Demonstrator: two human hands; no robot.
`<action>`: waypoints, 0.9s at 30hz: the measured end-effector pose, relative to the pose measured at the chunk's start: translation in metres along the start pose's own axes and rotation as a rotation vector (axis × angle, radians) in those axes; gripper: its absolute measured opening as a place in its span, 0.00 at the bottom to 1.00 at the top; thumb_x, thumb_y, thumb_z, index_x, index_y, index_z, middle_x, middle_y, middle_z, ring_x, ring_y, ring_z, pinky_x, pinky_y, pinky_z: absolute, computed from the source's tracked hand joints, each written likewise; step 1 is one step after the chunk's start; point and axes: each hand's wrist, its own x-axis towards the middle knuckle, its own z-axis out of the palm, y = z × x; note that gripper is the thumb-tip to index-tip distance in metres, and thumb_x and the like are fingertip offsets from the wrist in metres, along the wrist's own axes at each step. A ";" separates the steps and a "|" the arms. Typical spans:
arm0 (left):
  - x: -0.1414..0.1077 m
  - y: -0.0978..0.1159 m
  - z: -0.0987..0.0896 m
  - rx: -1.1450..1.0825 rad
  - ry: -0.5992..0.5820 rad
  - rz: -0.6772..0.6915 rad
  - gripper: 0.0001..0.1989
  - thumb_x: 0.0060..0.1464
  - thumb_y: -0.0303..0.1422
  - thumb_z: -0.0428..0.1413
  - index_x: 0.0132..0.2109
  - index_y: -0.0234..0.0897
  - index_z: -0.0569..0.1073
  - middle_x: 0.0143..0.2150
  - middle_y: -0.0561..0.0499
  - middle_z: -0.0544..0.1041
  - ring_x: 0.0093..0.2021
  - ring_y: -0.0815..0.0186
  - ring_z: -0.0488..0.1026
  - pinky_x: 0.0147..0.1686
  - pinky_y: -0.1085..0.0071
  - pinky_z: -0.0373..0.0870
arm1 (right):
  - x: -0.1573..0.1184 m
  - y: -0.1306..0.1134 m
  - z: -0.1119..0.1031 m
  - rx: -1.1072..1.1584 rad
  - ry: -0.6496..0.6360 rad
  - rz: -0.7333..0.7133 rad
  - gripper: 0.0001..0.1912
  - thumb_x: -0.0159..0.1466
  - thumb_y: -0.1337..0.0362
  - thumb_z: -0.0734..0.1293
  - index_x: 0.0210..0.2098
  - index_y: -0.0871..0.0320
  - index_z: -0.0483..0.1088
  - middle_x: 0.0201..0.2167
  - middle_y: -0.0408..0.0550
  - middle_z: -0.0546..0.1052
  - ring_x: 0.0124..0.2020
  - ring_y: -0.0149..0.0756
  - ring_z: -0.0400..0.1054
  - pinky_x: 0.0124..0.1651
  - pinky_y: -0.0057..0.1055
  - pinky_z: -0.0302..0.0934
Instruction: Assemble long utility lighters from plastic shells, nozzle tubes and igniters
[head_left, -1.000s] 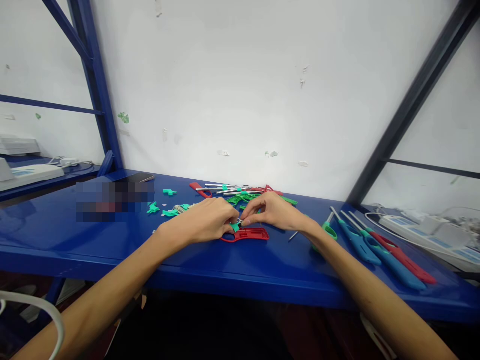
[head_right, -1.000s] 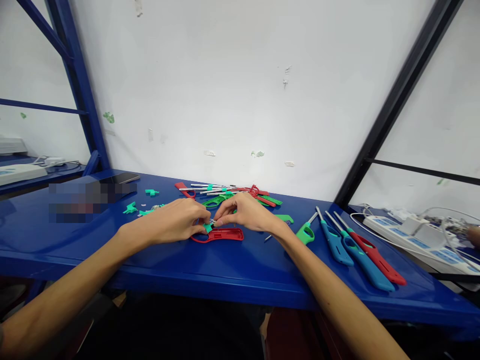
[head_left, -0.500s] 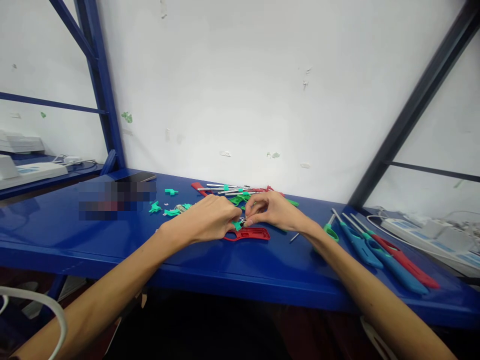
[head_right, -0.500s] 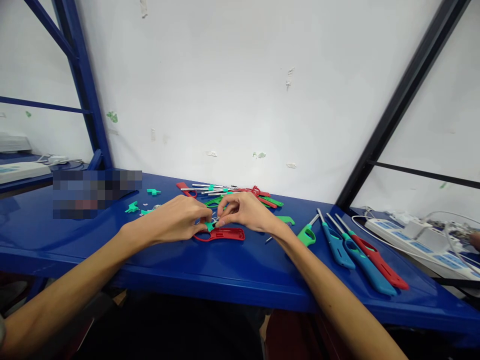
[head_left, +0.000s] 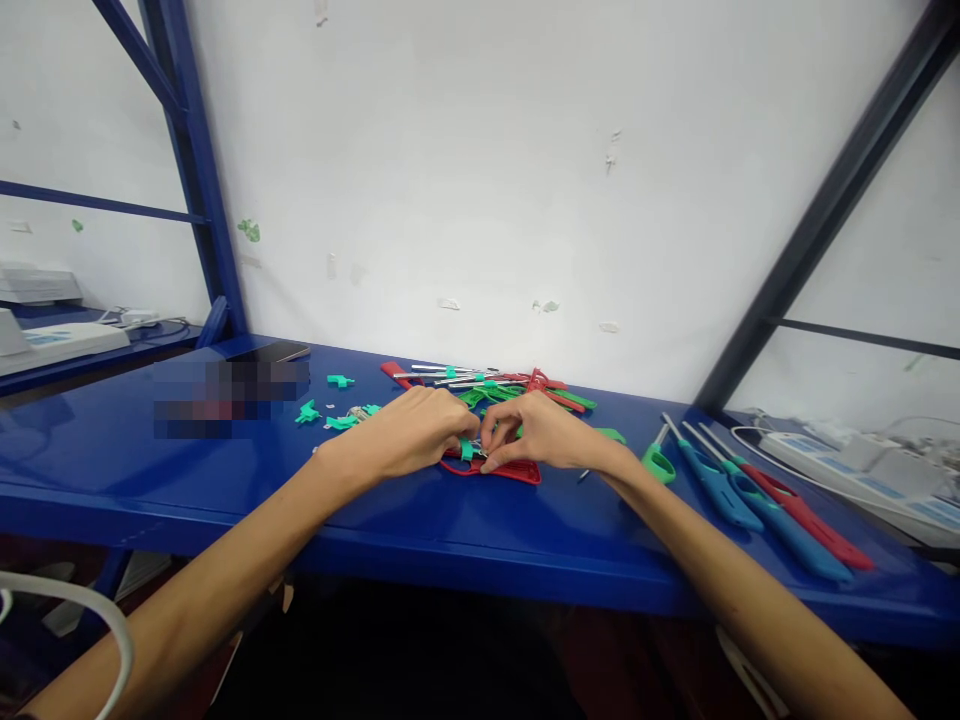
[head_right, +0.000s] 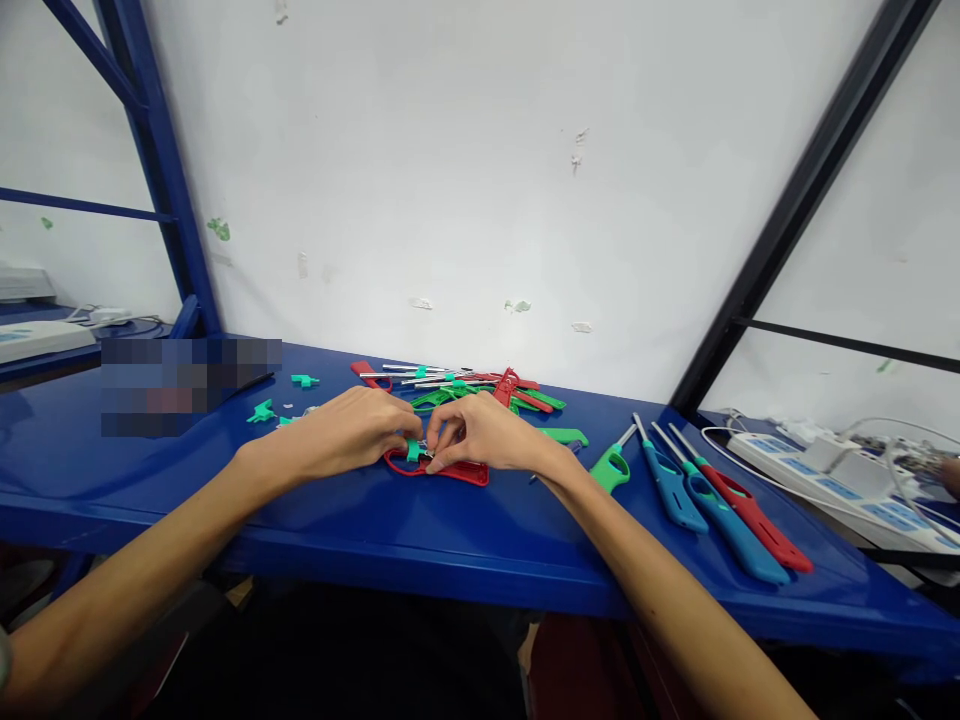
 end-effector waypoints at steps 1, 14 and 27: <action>0.001 -0.001 0.001 -0.011 -0.001 -0.003 0.07 0.68 0.33 0.60 0.42 0.33 0.77 0.37 0.52 0.79 0.38 0.66 0.78 0.42 0.64 0.79 | 0.000 -0.001 0.000 -0.013 -0.006 -0.002 0.13 0.58 0.56 0.80 0.32 0.56 0.75 0.29 0.44 0.84 0.33 0.38 0.79 0.37 0.31 0.67; -0.001 0.002 0.001 -0.066 -0.039 -0.030 0.08 0.68 0.34 0.59 0.42 0.33 0.77 0.36 0.53 0.78 0.36 0.66 0.78 0.41 0.64 0.79 | 0.000 0.001 -0.001 -0.132 -0.058 -0.021 0.12 0.59 0.58 0.79 0.30 0.56 0.75 0.28 0.41 0.80 0.29 0.32 0.72 0.33 0.29 0.62; -0.001 -0.001 0.002 -0.142 -0.006 -0.023 0.08 0.68 0.35 0.60 0.45 0.34 0.78 0.40 0.51 0.80 0.39 0.65 0.79 0.44 0.61 0.79 | -0.002 0.003 -0.003 -0.111 -0.083 0.020 0.11 0.60 0.57 0.78 0.31 0.56 0.76 0.27 0.42 0.80 0.29 0.34 0.75 0.33 0.29 0.64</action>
